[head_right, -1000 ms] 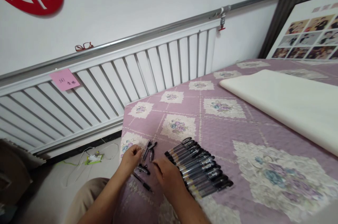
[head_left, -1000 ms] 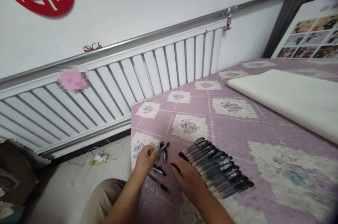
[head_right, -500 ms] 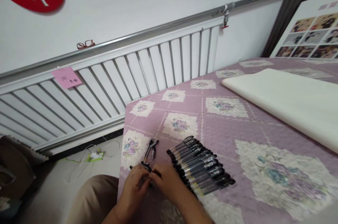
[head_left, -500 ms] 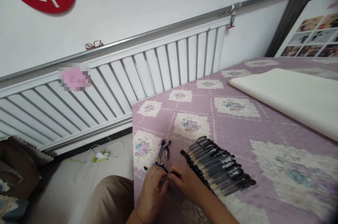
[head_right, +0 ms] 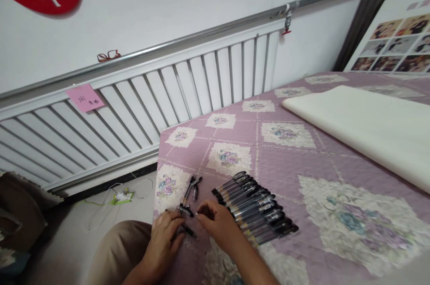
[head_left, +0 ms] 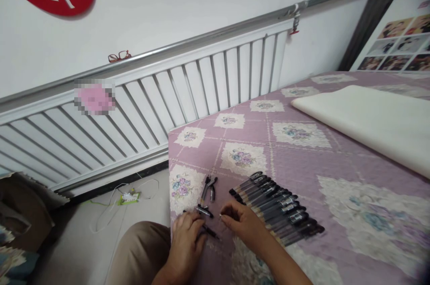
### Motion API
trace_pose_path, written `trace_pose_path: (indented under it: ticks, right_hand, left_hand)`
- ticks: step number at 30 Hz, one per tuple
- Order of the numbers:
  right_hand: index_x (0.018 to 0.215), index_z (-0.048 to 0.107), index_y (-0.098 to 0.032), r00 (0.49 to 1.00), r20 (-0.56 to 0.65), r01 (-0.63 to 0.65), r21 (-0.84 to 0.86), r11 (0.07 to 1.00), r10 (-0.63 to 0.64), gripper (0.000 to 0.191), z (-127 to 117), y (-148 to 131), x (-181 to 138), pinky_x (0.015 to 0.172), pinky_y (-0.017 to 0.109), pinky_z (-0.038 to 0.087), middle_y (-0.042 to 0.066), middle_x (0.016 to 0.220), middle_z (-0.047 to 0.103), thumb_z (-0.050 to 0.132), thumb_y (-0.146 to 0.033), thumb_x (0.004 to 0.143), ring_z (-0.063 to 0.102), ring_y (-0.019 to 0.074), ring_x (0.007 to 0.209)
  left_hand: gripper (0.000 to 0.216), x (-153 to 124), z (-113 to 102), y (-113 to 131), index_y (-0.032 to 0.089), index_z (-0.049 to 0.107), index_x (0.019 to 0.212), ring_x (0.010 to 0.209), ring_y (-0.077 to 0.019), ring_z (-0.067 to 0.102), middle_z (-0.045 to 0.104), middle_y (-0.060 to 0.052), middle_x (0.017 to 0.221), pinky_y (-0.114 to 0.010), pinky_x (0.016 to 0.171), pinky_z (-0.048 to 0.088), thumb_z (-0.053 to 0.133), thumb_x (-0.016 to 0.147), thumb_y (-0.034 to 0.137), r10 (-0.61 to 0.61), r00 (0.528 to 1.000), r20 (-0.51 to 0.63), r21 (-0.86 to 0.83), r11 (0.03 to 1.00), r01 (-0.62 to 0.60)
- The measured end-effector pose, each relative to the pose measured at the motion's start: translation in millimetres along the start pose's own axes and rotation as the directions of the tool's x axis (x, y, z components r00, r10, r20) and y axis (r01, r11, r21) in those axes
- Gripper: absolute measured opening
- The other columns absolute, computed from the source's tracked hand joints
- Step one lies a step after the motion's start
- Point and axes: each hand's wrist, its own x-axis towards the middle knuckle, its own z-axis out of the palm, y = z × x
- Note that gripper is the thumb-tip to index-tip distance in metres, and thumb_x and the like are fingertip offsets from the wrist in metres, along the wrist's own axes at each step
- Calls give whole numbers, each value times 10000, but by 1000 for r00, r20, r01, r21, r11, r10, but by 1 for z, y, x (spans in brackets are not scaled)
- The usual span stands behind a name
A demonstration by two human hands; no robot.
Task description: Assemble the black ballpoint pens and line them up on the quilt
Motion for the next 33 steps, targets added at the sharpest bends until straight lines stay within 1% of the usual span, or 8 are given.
trace_pose_path:
  ticks: [3,6,8,11,16,24,29,33]
  right_hand:
    - [771,571,-184,1000,-14,1,-7,1000,-1,71,0,2,-2,616,228,374,-42,663,519,550,-245,742,483,119,644]
    - [760,572,-180,1000,-8,-9,-19,1000,9,75,0,1,-4,620,232,378,-39,663,527,539,-245,745,493,124,653]
    - [759,573,-179,1000,-2,-18,-32,999,18,83,-2,-1,-6,622,234,381,-37,663,536,534,-251,751,502,128,655]
    - [773,585,-181,1000,-3,-26,-76,997,26,92,-3,-4,-9,637,240,392,-28,686,566,530,-253,756,527,139,678]
    - [784,609,-186,999,34,12,-156,988,-7,101,-1,-6,-10,700,255,414,-2,754,623,519,-223,756,575,164,753]
    - [731,610,-186,997,57,58,-216,975,-47,93,9,-4,-8,690,259,425,7,740,635,517,-179,737,575,160,723]
    - [736,612,-192,996,51,88,-239,967,-78,88,12,-5,-7,706,276,435,14,758,641,523,-192,742,585,173,752]
    - [745,614,-197,997,29,78,-245,966,-73,87,8,-4,-6,698,276,442,10,747,636,527,-202,743,587,172,736]
  left_hand:
    - [327,-1,1,0,263,610,1056,1007,-253,517,609,-50,1056,-432,867,383,609,747,156,-34,999,21,35,999,33]
    - [261,-1,1,3,288,637,995,931,-233,537,623,-28,965,-416,842,380,596,769,164,-54,997,62,26,998,52]
    - [219,-3,0,3,297,642,963,903,-221,541,624,-17,917,-398,828,384,563,800,173,-59,995,82,-17,998,61]
    - [201,-6,-1,3,269,626,970,901,-209,542,622,-22,927,-376,830,393,498,842,180,-90,994,67,-116,988,98]
    - [199,-9,-1,3,242,604,985,884,-209,549,632,-28,920,-380,829,396,446,873,199,-110,992,66,-214,969,121]
    - [212,-9,-2,2,244,594,1002,884,-207,554,642,-31,933,-381,836,392,418,888,212,-66,996,65,-232,970,79]
    - [201,-8,-3,4,236,601,971,846,-191,561,644,-24,891,-359,817,402,420,887,211,-85,995,47,-212,973,93]
    - [202,-7,-4,5,240,601,970,847,-189,564,645,-20,896,-356,826,402,422,884,207,-102,994,31,-208,972,106]
